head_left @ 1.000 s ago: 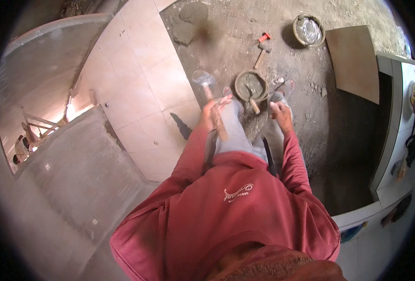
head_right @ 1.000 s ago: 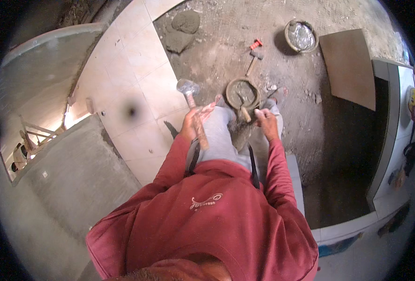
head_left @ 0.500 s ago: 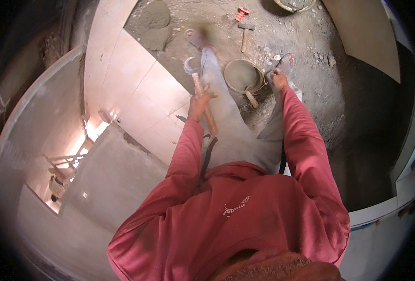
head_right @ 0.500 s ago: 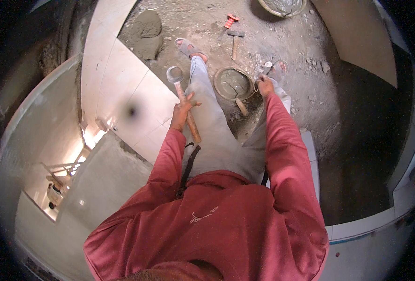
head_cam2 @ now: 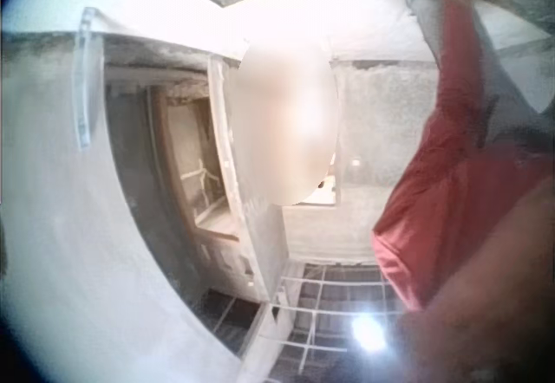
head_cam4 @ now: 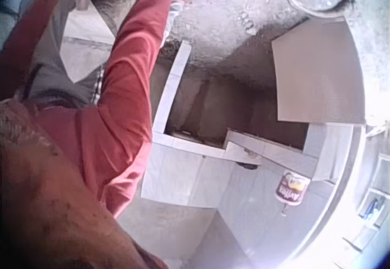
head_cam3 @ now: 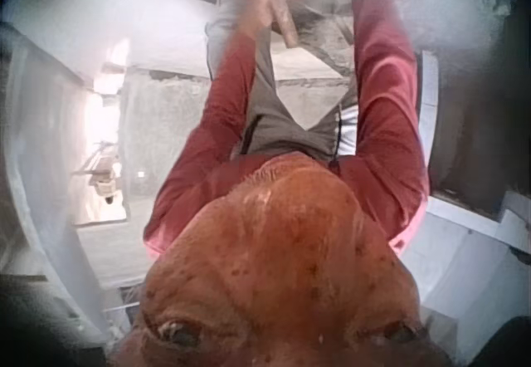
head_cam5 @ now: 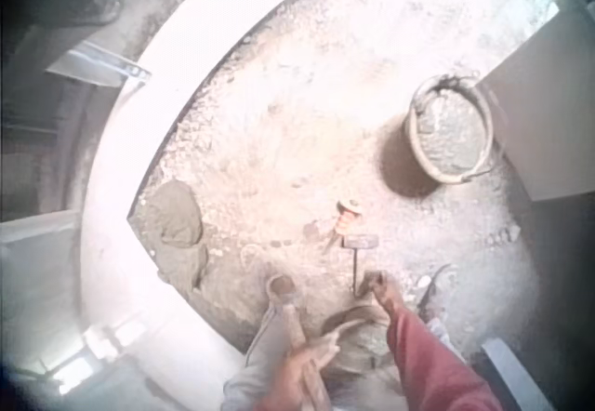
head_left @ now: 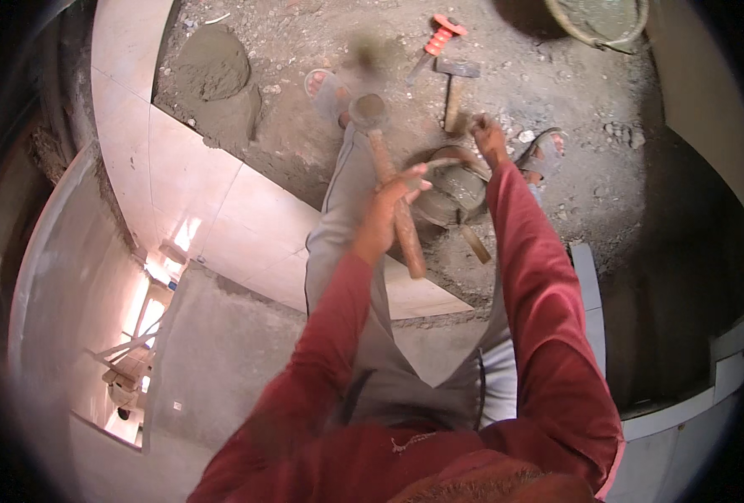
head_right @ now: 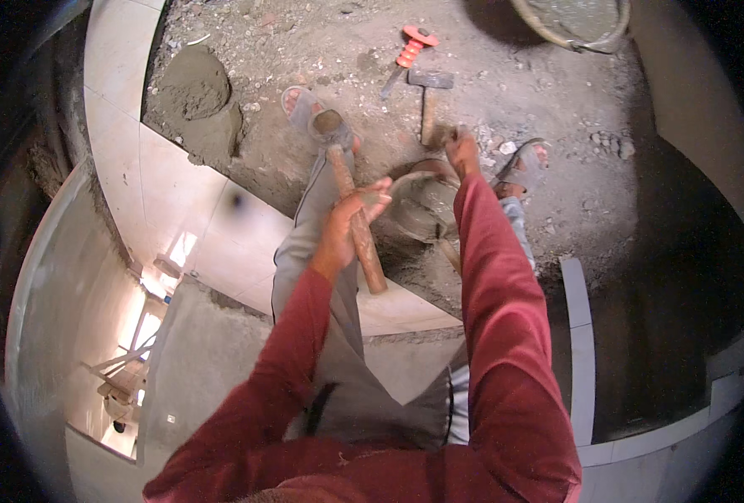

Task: The person spreads mortar onto the subfloor using a trowel, positions a ceramic tile, and taps it into place using a rubber mallet and their hands.

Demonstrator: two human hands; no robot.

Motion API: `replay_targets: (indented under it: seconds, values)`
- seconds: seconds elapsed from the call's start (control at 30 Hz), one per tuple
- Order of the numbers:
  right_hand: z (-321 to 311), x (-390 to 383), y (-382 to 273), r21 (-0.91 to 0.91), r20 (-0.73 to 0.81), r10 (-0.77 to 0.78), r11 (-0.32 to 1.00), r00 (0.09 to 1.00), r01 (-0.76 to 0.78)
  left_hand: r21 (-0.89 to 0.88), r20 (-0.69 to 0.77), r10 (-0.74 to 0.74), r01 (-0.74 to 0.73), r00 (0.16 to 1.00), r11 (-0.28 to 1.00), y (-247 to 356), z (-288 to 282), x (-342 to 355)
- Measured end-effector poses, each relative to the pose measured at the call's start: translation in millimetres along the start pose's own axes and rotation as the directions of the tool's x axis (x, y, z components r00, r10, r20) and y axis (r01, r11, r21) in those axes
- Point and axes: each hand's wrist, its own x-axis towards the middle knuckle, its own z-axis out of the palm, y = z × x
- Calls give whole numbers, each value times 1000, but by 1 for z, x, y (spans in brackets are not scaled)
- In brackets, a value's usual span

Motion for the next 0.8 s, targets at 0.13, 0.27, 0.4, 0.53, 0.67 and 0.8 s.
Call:
replay_targets:
  seconds: [0.13, 0.27, 0.4, 0.53, 0.67, 0.8]
  values:
    - [40, 75, 5, -153, -6, 142, 978, 990, -142, -152, 144, 13, 9, 989, 988, -1, -13, 9]
    - [86, 60, -81, -291, -134, 126, 943, 983, -161, -65, -102, -54, 48, 993, 997, 28, -12, -2]
    - [87, 46, -80, 323, -409, 299, 931, 862, -169, -150, -90, -149, 134, 985, 980, 32, -13, 8]
    - [76, 38, -136, 206, -484, 178, 975, 857, -86, -116, -65, -87, 80, 994, 990, 33, -12, 6]
    - [89, 87, -154, 91, -449, 206, 978, 869, -185, -208, -87, -190, 169, 978, 963, 36, -12, 12]
    - [114, 111, -164, 176, -512, 288, 957, 810, -229, -189, -131, -168, 142, 977, 972, 30, -19, 8]
